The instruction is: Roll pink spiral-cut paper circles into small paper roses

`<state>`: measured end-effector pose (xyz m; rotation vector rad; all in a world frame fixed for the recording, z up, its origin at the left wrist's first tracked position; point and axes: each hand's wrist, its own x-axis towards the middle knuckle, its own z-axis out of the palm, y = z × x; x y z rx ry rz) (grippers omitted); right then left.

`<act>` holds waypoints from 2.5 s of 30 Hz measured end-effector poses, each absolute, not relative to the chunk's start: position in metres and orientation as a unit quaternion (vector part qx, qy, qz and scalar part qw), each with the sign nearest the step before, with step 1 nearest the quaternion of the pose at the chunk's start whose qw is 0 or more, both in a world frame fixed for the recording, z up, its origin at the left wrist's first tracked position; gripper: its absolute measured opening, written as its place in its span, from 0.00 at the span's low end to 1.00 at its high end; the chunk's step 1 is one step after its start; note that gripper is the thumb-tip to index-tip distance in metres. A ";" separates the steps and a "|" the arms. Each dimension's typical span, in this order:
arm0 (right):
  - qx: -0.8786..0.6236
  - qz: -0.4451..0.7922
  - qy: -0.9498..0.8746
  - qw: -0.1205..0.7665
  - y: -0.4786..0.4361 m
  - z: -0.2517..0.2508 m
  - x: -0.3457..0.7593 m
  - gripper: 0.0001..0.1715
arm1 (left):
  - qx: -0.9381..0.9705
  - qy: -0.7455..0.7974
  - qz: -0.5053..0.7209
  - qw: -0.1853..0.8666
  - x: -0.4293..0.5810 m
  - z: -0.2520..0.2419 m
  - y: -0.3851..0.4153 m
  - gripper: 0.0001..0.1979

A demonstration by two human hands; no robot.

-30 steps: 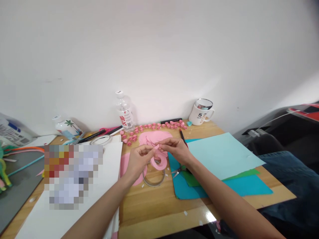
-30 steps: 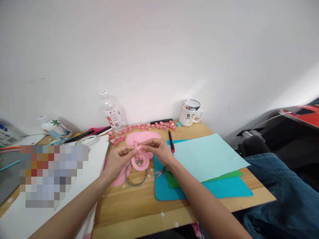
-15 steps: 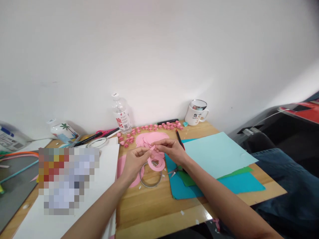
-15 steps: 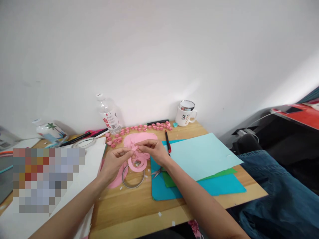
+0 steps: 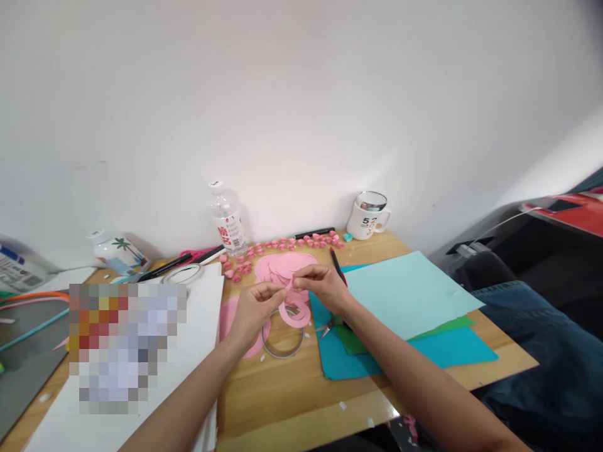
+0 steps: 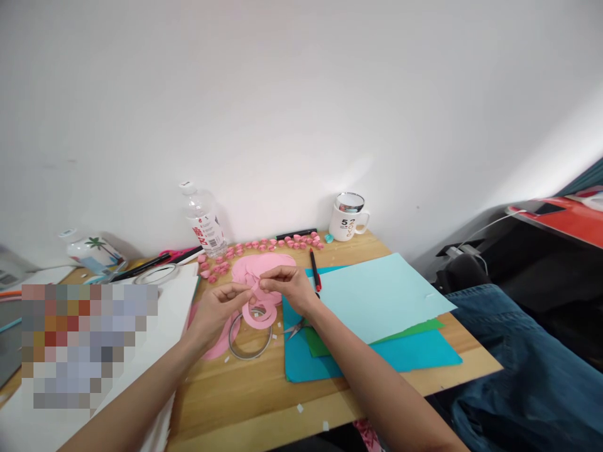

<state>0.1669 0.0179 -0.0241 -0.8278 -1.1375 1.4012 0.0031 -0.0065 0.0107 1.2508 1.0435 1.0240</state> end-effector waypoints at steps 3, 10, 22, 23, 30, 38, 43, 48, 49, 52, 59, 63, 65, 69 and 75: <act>-0.337 0.602 -0.486 0.535 0.018 -0.024 0.167 0.10 | 0.534 0.448 0.439 0.567 0.002 0.011 -0.006 0.07; -0.332 0.609 -0.480 0.537 0.017 -0.022 0.167 0.09 | 0.540 0.438 0.423 0.582 0.002 0.009 -0.005 0.07; -0.319 0.620 -0.471 0.539 0.019 -0.024 0.167 0.09 | 0.523 0.431 0.429 0.597 0.002 0.014 -0.006 0.04; -0.318 0.619 -0.469 0.543 0.018 -0.024 0.168 0.09 | 0.523 0.428 0.427 0.601 0.002 0.014 -0.006 0.04; -0.339 0.597 -0.471 0.553 0.017 -0.020 0.167 0.08 | 0.540 0.447 0.414 0.581 0.001 0.012 -0.007 0.06; -0.319 0.624 -0.478 0.530 0.018 -0.024 0.168 0.12 | 0.531 0.451 0.432 0.573 0.000 0.016 -0.005 0.07; -0.320 0.626 -0.467 0.537 0.019 -0.026 0.169 0.11 | 0.531 0.450 0.432 0.575 0.000 0.014 -0.005 0.07; -0.316 0.618 -0.479 0.538 0.018 -0.023 0.168 0.09 | 0.532 0.456 0.428 0.571 0.000 0.013 -0.005 0.07; -0.316 0.616 -0.479 0.539 0.018 -0.023 0.167 0.09 | 0.532 0.457 0.425 0.572 0.000 0.013 -0.005 0.07; -0.324 0.613 -0.472 0.544 0.018 -0.023 0.167 0.09 | 0.537 0.462 0.420 0.567 0.001 0.013 -0.005 0.07; -0.329 0.637 -0.467 0.517 0.019 -0.025 0.170 0.12 | 0.533 0.454 0.428 0.571 -0.001 0.010 -0.003 0.08; -0.327 0.636 -0.464 0.522 0.018 -0.023 0.169 0.11 | 0.534 0.460 0.427 0.566 0.000 0.012 -0.004 0.08; -0.328 0.630 -0.470 0.524 0.017 -0.022 0.169 0.10 | 0.536 0.462 0.420 0.568 0.000 0.012 -0.004 0.09; -0.332 0.624 -0.478 0.522 0.016 -0.022 0.167 0.10 | 0.542 0.458 0.408 0.574 0.000 0.010 -0.005 0.10; -0.332 0.616 -0.490 0.519 0.017 -0.024 0.166 0.11 | 0.535 0.417 0.403 0.615 0.002 0.013 -0.007 0.11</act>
